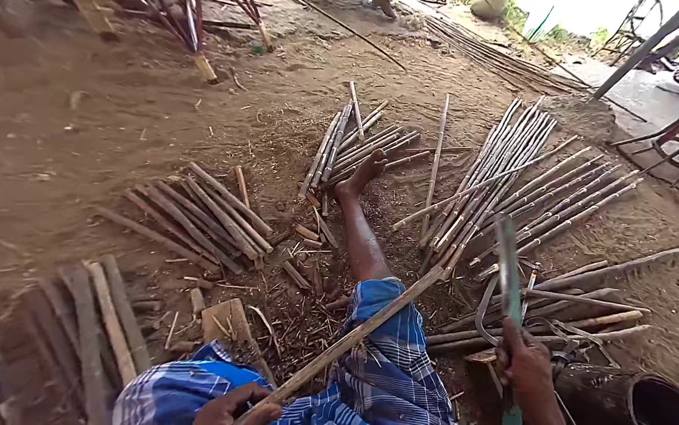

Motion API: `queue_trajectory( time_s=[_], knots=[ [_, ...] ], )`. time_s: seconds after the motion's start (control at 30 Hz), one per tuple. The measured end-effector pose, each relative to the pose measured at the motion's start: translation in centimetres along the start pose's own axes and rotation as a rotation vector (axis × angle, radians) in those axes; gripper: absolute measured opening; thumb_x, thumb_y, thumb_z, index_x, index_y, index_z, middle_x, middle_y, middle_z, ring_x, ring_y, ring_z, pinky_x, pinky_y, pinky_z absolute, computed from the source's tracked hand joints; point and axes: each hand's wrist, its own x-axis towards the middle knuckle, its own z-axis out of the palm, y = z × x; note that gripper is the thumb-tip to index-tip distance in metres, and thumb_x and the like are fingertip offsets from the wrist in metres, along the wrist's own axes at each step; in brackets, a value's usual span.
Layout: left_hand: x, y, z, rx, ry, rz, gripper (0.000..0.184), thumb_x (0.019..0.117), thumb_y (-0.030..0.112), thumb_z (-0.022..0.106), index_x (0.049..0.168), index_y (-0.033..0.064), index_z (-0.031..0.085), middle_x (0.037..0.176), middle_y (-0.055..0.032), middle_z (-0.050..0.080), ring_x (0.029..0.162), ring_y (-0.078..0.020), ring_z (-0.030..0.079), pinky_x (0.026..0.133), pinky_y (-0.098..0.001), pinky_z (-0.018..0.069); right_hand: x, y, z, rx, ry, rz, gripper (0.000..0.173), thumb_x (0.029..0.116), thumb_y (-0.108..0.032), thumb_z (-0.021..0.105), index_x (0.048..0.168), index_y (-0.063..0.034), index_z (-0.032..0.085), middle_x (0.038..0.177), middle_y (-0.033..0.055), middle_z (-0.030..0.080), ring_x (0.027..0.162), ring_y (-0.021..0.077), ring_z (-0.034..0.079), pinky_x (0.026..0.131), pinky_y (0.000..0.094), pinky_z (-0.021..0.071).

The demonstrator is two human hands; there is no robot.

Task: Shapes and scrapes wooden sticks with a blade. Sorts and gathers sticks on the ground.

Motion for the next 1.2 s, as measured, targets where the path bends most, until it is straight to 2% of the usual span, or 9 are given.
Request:
queue_trajectory(
  time_s=[0.2, 0.37, 0.53, 0.63, 0.7, 0.9, 1.03, 1.13, 1.2],
  knots=[
    [4.2, 5.6, 6.7, -0.210, -0.095, -0.116, 0.043, 0.0747, 0.046, 0.089, 0.092, 0.0102, 0.074, 0.070, -0.0003, 0.065, 0.054, -0.0108, 0.056, 0.051, -0.0311, 0.0489, -5.5, 2.5, 3.7, -0.564, -0.555, -0.181, 0.055, 0.0971, -0.062, 0.056, 0.087, -0.0109, 0.071, 0.069, 0.0064, 0.064, 0.066, 0.0232, 0.065, 0.064, 0.0514, 0.0536],
    [5.9, 7.0, 9.0, -0.437, -0.156, -0.232, 0.031, 0.0901, 0.035, 0.079, 0.100, 0.0059, 0.074, 0.075, -0.0088, 0.072, 0.048, -0.0138, 0.059, 0.041, -0.0265, 0.0464, -1.2, 3.8, 2.5, -0.298, -0.203, 0.020, 0.057, 0.1011, -0.060, 0.052, 0.088, -0.0052, 0.064, 0.059, 0.0059, 0.054, 0.045, 0.0206, 0.053, 0.044, 0.0414, 0.0499],
    [6.4, 6.2, 8.1, -0.312, -0.123, -0.142, 0.039, 0.0957, 0.041, 0.070, 0.120, 0.0102, 0.072, 0.088, -0.0042, 0.069, 0.054, -0.0127, 0.054, 0.048, -0.0294, 0.0469, -3.4, 3.4, 3.1, -0.516, -0.401, -0.121, 0.059, 0.0967, -0.067, 0.052, 0.087, -0.0124, 0.070, 0.066, 0.0038, 0.061, 0.061, 0.0214, 0.062, 0.059, 0.0487, 0.0532],
    [6.6, 5.9, 8.4, -0.180, 0.028, -0.063, 0.052, 0.0771, 0.059, 0.083, 0.102, 0.0138, 0.072, 0.081, -0.0016, 0.069, 0.055, -0.0144, 0.060, 0.049, -0.0331, 0.0522, -0.9, 3.5, 3.3, -0.243, -0.183, -0.013, 0.057, 0.1028, -0.058, 0.050, 0.087, -0.0052, 0.064, 0.057, 0.0052, 0.054, 0.043, 0.0192, 0.052, 0.042, 0.0399, 0.0494],
    [6.5, 6.7, 8.4, -0.214, -0.001, -0.102, 0.048, 0.0735, 0.052, 0.088, 0.095, 0.0121, 0.073, 0.072, -0.0026, 0.067, 0.048, -0.0137, 0.056, 0.043, -0.0308, 0.0495, -3.0, 3.3, 3.7, -0.455, -0.359, -0.156, 0.057, 0.1010, -0.059, 0.051, 0.087, -0.0071, 0.070, 0.063, 0.0061, 0.059, 0.056, 0.0213, 0.060, 0.055, 0.0451, 0.0520],
    [6.8, 7.4, 8.5, -0.386, -0.128, -0.220, 0.032, 0.0862, 0.037, 0.082, 0.088, 0.0065, 0.075, 0.067, -0.0085, 0.069, 0.046, -0.0153, 0.059, 0.040, -0.0280, 0.0470, -1.7, 3.9, 3.1, -0.341, -0.181, -0.046, 0.057, 0.1005, -0.060, 0.053, 0.086, -0.0063, 0.066, 0.058, 0.0057, 0.057, 0.046, 0.0204, 0.055, 0.044, 0.0420, 0.0510],
    [6.6, 7.1, 8.0, -0.326, -0.083, -0.212, 0.035, 0.0952, 0.041, 0.071, 0.091, 0.0069, 0.078, 0.074, -0.0074, 0.073, 0.053, -0.0149, 0.063, 0.047, -0.0290, 0.0504, -4.8, 3.7, 3.9, -0.584, -0.416, -0.178, 0.059, 0.0985, -0.065, 0.050, 0.085, -0.0109, 0.069, 0.065, 0.0063, 0.060, 0.062, 0.0240, 0.063, 0.059, 0.0509, 0.0529],
    [7.0, 6.4, 8.1, -0.250, -0.024, -0.158, 0.037, 0.0925, 0.047, 0.072, 0.090, 0.0109, 0.078, 0.074, -0.0028, 0.072, 0.052, -0.0131, 0.058, 0.051, -0.0311, 0.0494, -1.5, 3.8, 3.6, -0.299, -0.175, 0.018, 0.059, 0.1015, -0.060, 0.050, 0.086, -0.0060, 0.065, 0.058, 0.0059, 0.056, 0.046, 0.0206, 0.054, 0.045, 0.0424, 0.0506],
    [6.6, 6.5, 8.1, -0.172, 0.017, -0.158, 0.037, 0.0871, 0.049, 0.077, 0.090, 0.0125, 0.077, 0.072, -0.0009, 0.069, 0.054, -0.0136, 0.059, 0.052, -0.0343, 0.0512, -2.5, 3.3, 3.9, -0.380, -0.260, 0.003, 0.057, 0.1002, -0.062, 0.049, 0.090, -0.0100, 0.070, 0.064, 0.0043, 0.059, 0.054, 0.0201, 0.059, 0.055, 0.0449, 0.0526]
  ],
)
